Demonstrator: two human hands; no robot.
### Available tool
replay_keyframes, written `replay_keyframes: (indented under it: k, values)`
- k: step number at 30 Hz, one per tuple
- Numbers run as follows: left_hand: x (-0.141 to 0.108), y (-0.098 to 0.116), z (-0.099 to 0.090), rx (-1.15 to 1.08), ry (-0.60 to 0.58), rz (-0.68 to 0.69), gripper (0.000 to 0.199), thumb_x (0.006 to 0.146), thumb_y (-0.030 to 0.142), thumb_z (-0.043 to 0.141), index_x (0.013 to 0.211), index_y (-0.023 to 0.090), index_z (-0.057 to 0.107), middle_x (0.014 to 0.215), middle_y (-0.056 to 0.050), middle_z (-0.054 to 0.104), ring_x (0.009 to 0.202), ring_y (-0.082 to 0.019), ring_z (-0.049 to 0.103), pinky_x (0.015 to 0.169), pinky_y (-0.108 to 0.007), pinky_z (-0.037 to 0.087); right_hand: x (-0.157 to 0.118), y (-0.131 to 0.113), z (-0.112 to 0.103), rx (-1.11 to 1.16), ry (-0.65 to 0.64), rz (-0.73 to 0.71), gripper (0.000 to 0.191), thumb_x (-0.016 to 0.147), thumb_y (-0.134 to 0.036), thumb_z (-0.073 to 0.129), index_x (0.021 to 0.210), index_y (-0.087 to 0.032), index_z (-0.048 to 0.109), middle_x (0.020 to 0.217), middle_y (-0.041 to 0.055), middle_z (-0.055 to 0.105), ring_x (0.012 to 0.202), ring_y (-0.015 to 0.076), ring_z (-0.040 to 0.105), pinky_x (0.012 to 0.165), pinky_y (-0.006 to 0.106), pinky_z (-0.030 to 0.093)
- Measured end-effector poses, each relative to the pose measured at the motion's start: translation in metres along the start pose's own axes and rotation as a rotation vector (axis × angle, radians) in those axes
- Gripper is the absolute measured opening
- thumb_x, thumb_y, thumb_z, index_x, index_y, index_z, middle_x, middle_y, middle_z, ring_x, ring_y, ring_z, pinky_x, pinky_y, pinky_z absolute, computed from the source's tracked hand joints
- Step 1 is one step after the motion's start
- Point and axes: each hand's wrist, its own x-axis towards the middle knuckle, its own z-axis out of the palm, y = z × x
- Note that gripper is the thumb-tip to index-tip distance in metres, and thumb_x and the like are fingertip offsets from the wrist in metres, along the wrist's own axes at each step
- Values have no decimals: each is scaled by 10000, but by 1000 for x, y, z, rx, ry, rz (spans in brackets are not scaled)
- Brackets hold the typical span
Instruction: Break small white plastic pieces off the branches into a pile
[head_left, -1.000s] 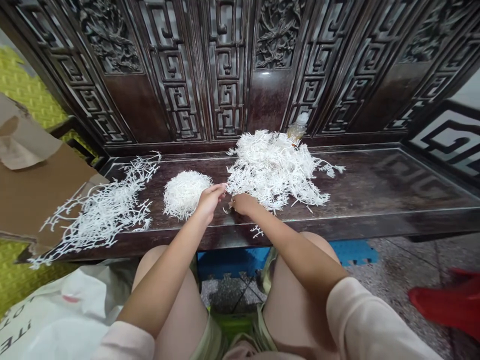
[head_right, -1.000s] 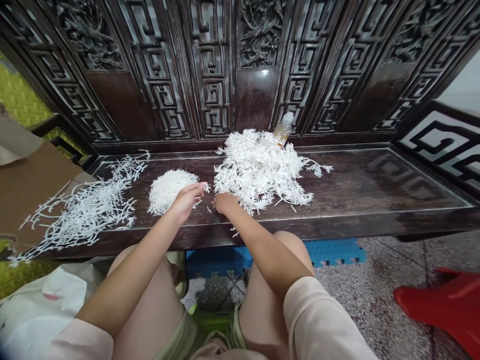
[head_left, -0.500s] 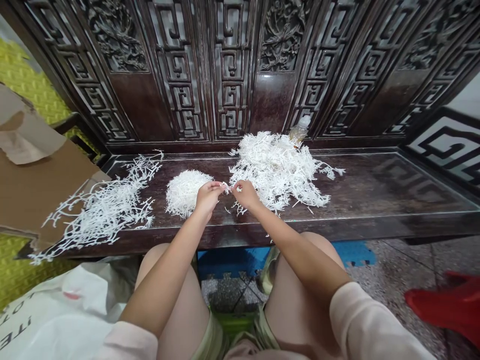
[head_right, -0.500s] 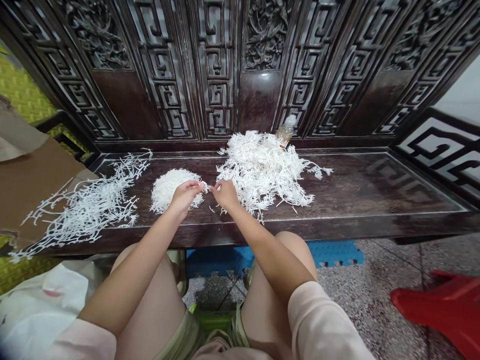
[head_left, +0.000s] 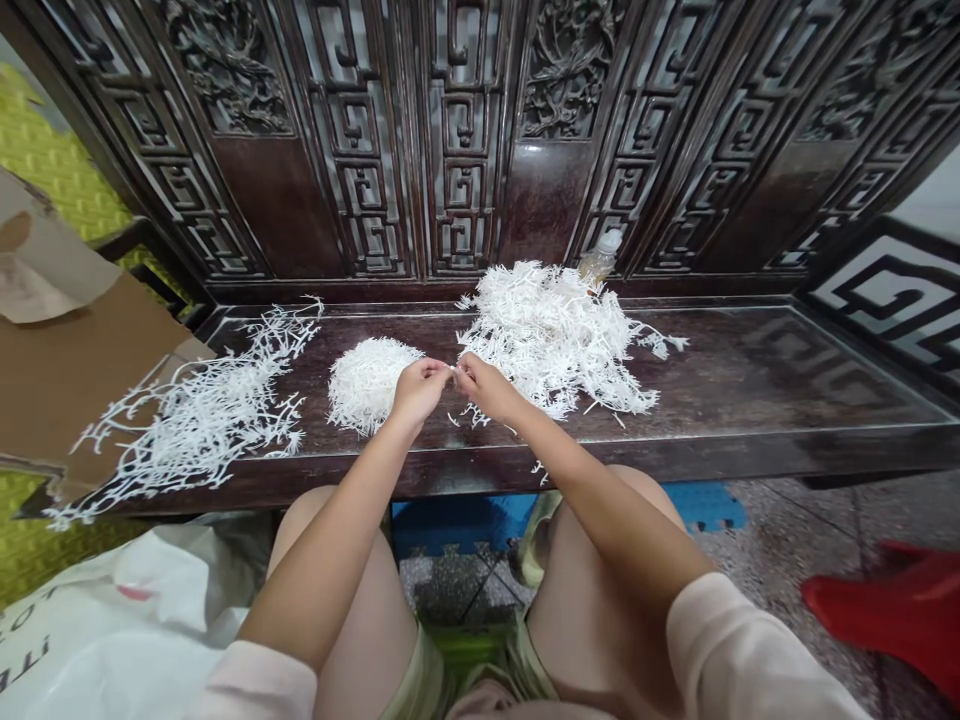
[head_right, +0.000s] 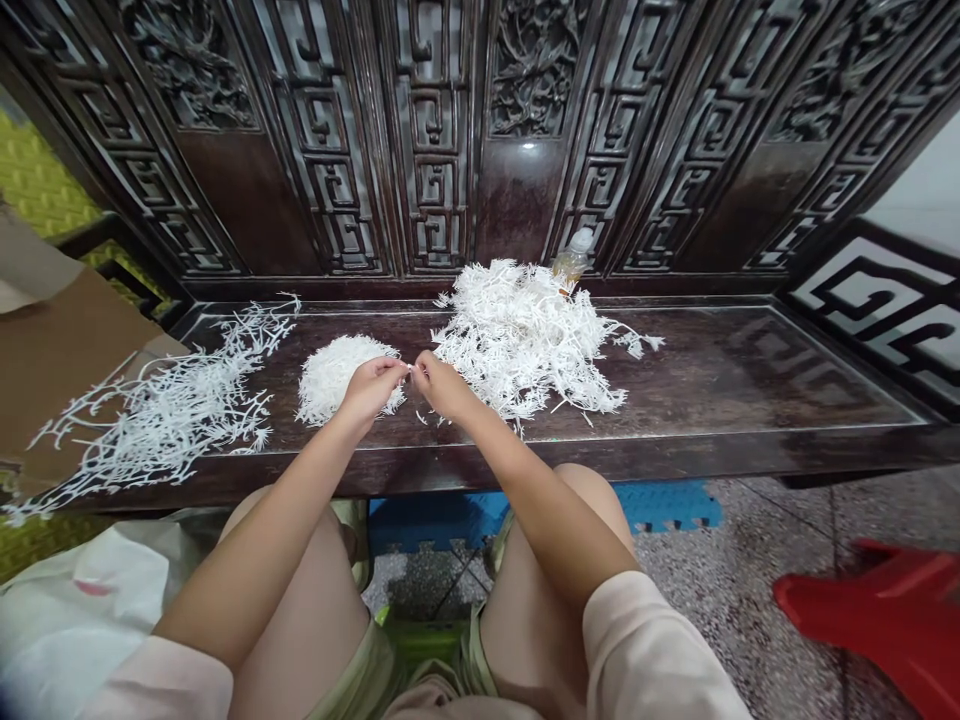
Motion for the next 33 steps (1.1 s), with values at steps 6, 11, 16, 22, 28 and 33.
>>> replay_keyframes:
  k: [6, 11, 16, 22, 28, 33]
  values:
    - [7, 8, -33, 3, 129, 81, 78, 579, 208, 510, 607, 152, 557, 562, 11, 522, 558, -94, 461, 569, -225, 361, -7, 3, -28, -282, -78, -64, 238, 833, -325, 303, 769, -177, 477, 648, 12, 504, 578, 120, 419, 574, 248, 312]
    - [7, 3, -31, -58, -114, 17, 169, 535, 251, 609, 664, 146, 580, 614, -6, 582, 588, -106, 505, 626, -251, 390, -9, -2, -21, 59, -79, -61, 331, 816, -454, 332, 927, -187, 492, 882, 31, 561, 772, 127, 509, 700, 259, 374]
    - [3, -1, -14, -126, -248, -15, 193, 567, 292, 612, 689, 143, 598, 642, -17, 590, 625, -111, 520, 659, -256, 394, -4, 0, 1, 234, -187, 6, 307, 799, -450, 359, 752, -169, 476, 701, 2, 538, 630, 102, 516, 639, 245, 398]
    - [1, 5, -10, -124, -225, -38, 129, 554, 249, 603, 625, 143, 583, 598, -8, 573, 594, -100, 507, 634, -248, 387, -5, -2, -7, 112, -138, -32, 268, 820, -324, 297, 634, -174, 419, 607, -15, 467, 572, 95, 446, 594, 227, 347]
    - [-1, 5, 3, -115, -88, 22, 65, 550, 194, 569, 589, 143, 564, 545, 5, 552, 549, -92, 493, 594, -240, 390, -5, -10, -15, -401, 20, -236, 236, 807, -264, 306, 610, -181, 406, 608, 0, 451, 585, 120, 387, 573, 242, 250]
    - [-7, 12, 5, -93, 54, 54, 33, 549, 173, 556, 569, 147, 557, 525, 10, 528, 513, -79, 453, 551, -230, 374, 1, 1, -18, -499, 71, -151, 233, 810, -267, 308, 626, -185, 425, 638, 29, 496, 597, 135, 416, 571, 259, 266]
